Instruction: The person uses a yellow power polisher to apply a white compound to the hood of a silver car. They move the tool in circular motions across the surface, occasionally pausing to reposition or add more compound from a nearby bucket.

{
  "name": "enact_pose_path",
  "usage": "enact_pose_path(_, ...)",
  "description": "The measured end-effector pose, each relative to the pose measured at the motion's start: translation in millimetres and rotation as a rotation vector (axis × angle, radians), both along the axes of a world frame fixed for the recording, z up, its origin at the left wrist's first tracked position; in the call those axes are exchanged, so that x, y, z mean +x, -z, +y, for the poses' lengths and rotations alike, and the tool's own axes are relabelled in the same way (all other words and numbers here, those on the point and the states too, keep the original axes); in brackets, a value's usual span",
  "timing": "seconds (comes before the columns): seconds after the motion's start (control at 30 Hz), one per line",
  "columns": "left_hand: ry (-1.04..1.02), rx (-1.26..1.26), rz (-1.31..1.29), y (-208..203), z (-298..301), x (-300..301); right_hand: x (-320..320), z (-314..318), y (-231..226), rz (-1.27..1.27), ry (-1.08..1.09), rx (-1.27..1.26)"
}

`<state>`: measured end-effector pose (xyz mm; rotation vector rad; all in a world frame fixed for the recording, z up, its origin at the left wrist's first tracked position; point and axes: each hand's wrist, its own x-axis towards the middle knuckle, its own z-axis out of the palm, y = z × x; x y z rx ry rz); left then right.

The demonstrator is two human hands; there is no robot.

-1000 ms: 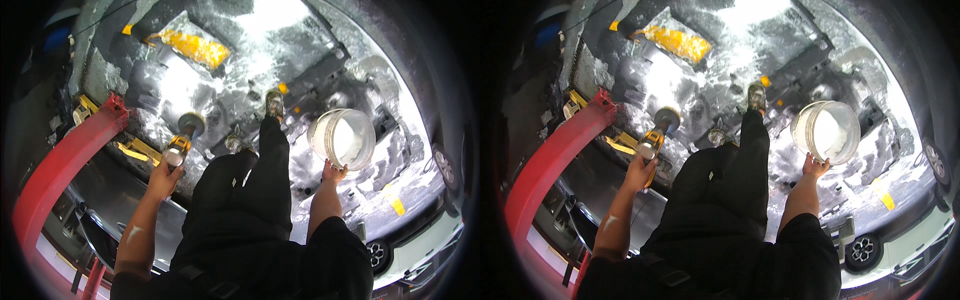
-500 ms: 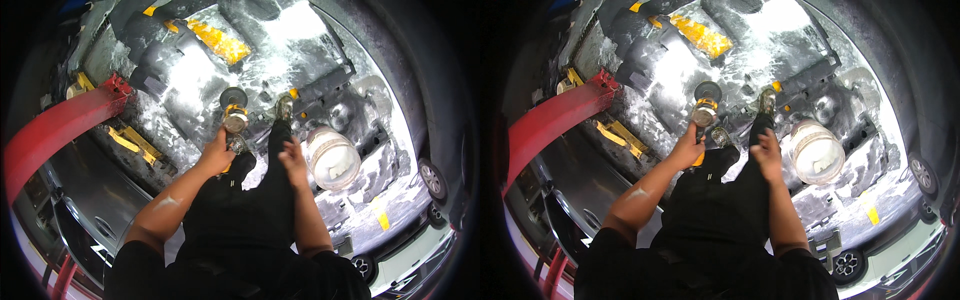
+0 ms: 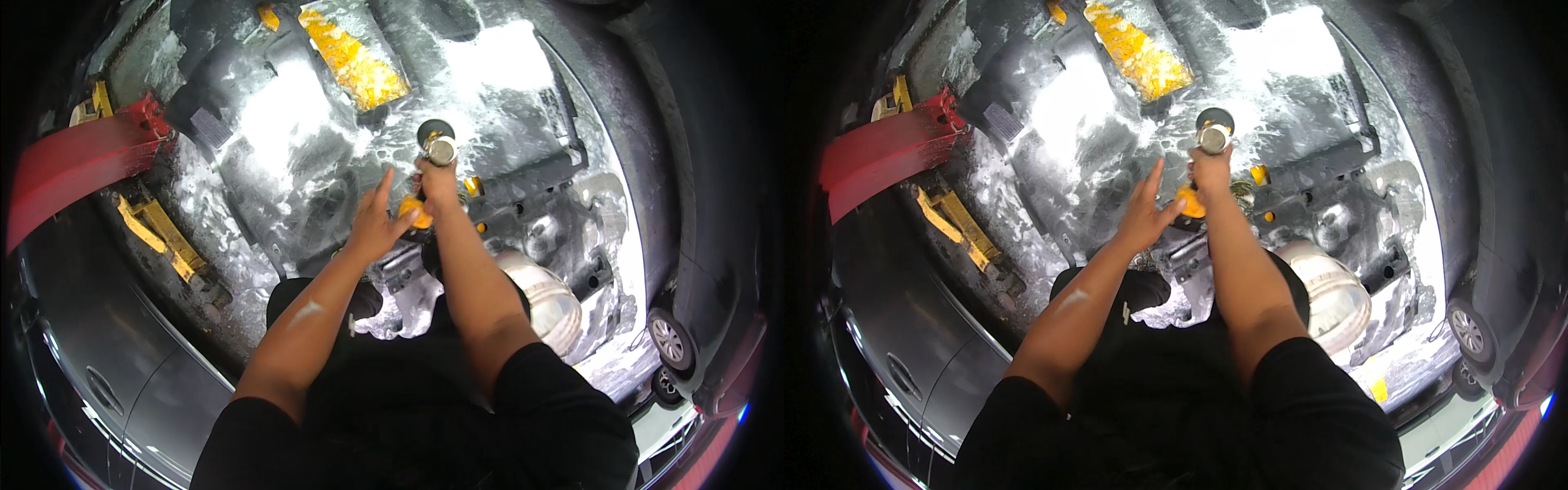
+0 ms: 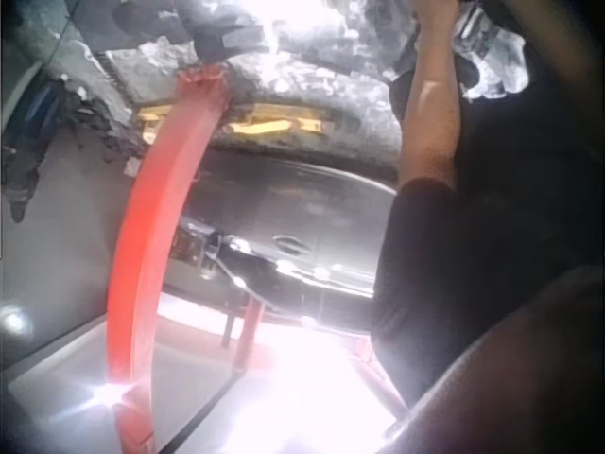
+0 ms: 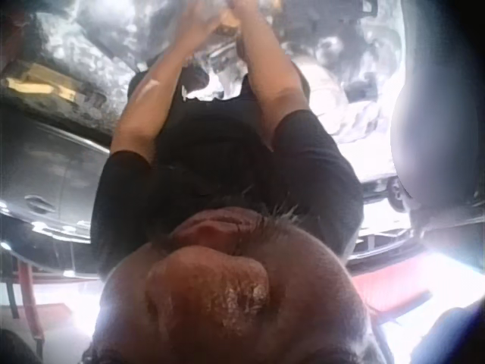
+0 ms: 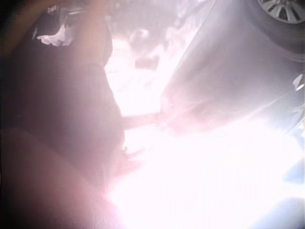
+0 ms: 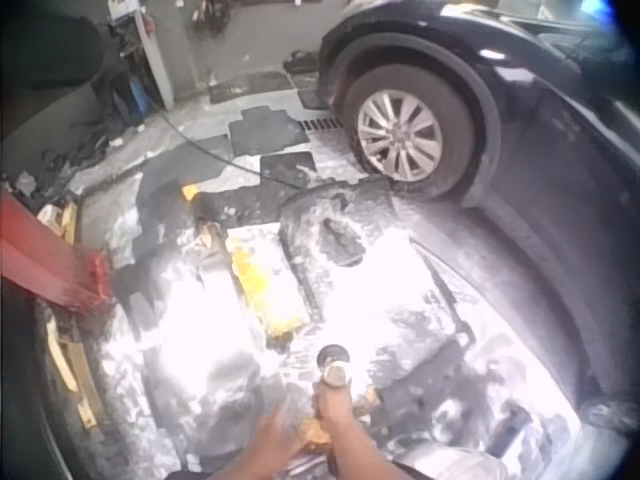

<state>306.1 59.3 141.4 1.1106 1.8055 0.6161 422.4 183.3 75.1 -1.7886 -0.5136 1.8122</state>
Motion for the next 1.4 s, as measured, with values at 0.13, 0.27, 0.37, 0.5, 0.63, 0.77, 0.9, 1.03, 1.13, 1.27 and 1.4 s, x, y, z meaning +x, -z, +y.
enact_pose_path(0.13,-0.068,-0.024,-0.218,98,65,7,9,46,72,-0.055,-0.139,0.127)
enact_pose_path(0.27,-0.134,-0.091,-0.298,164,110,-3,-3,56,172,-0.054,-0.416,0.412)
enact_pose_path(0.37,-0.343,-0.054,-0.286,176,110,1,-24,33,232,-0.115,-0.631,0.544)
enact_pose_path(0.5,-0.740,0.137,-0.269,187,97,-3,-67,23,268,0.137,-0.835,0.743)
enact_pose_path(0.63,-0.932,0.013,-0.518,177,63,-56,-123,-25,175,0.232,-0.504,-0.052)
enact_pose_path(0.77,-0.746,-0.046,-0.634,190,83,-47,-97,-4,196,-0.177,-0.742,0.384)
enact_pose_path(0.9,-0.579,0.033,-0.808,208,147,-16,-51,64,221,-0.269,-0.624,0.427)
enact_pose_path(1.03,-0.387,-0.003,-0.775,231,191,18,-4,96,213,-0.235,-0.625,0.407)
enact_pose_path(1.13,-0.503,-0.021,-0.835,225,182,40,15,96,207,-0.287,-0.602,0.355)
enact_pose_path(1.27,-0.726,-0.013,-0.777,214,117,10,-22,49,199,-0.453,-1.099,0.431)
enact_pose_path(1.4,-0.855,0.008,-0.772,189,52,-34,-90,-27,189,-0.444,-1.073,0.398)
